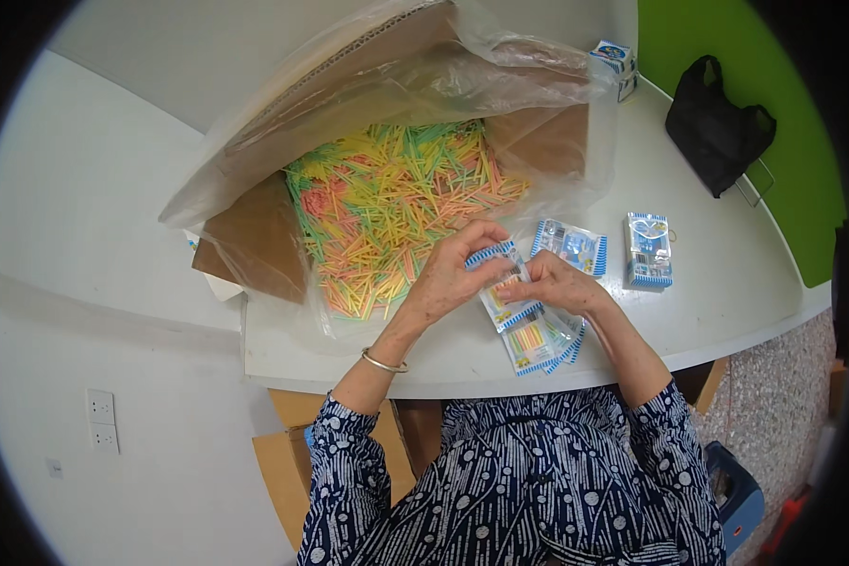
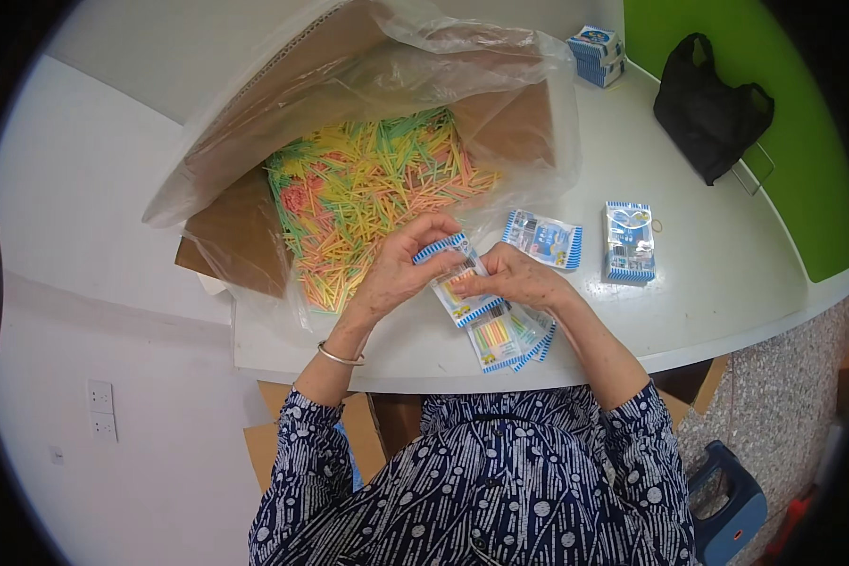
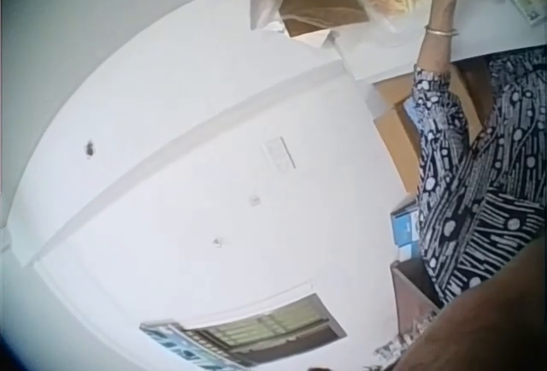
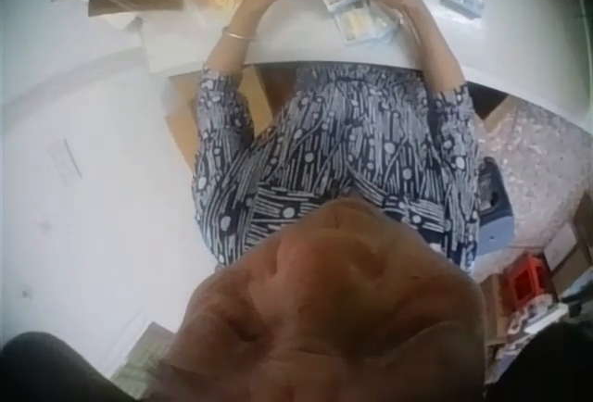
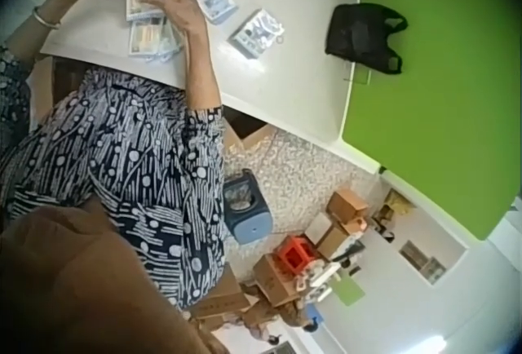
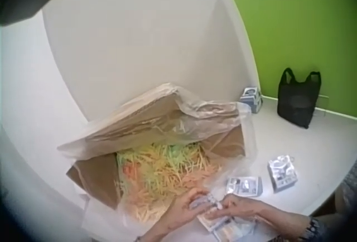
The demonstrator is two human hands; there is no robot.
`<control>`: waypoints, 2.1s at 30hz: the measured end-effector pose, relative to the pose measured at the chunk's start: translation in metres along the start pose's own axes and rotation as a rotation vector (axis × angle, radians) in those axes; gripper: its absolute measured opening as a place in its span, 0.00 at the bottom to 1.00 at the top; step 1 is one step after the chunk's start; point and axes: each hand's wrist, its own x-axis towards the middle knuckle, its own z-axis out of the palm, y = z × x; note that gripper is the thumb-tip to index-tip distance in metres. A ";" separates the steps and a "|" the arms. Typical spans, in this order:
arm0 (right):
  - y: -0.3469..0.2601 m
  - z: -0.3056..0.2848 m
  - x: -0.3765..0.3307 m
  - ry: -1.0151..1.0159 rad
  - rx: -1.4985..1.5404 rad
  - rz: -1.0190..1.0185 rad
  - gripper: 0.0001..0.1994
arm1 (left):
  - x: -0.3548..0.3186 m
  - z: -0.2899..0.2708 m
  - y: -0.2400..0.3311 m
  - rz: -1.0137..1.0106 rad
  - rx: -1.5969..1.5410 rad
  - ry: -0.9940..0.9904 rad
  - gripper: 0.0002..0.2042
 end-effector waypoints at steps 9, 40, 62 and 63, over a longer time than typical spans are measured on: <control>-0.007 -0.009 -0.015 0.012 0.007 -0.009 0.20 | -0.003 0.021 0.010 0.057 0.030 0.097 0.19; 0.076 -0.051 -0.005 0.844 -1.012 -0.384 0.05 | -0.021 0.041 -0.030 0.121 0.368 0.051 0.18; -0.003 -0.006 -0.014 0.340 -0.220 -0.396 0.09 | -0.016 0.032 -0.025 0.131 0.206 0.389 0.07; -0.003 -0.004 -0.014 0.345 -0.191 -0.405 0.10 | -0.016 0.032 -0.024 0.145 0.271 0.420 0.07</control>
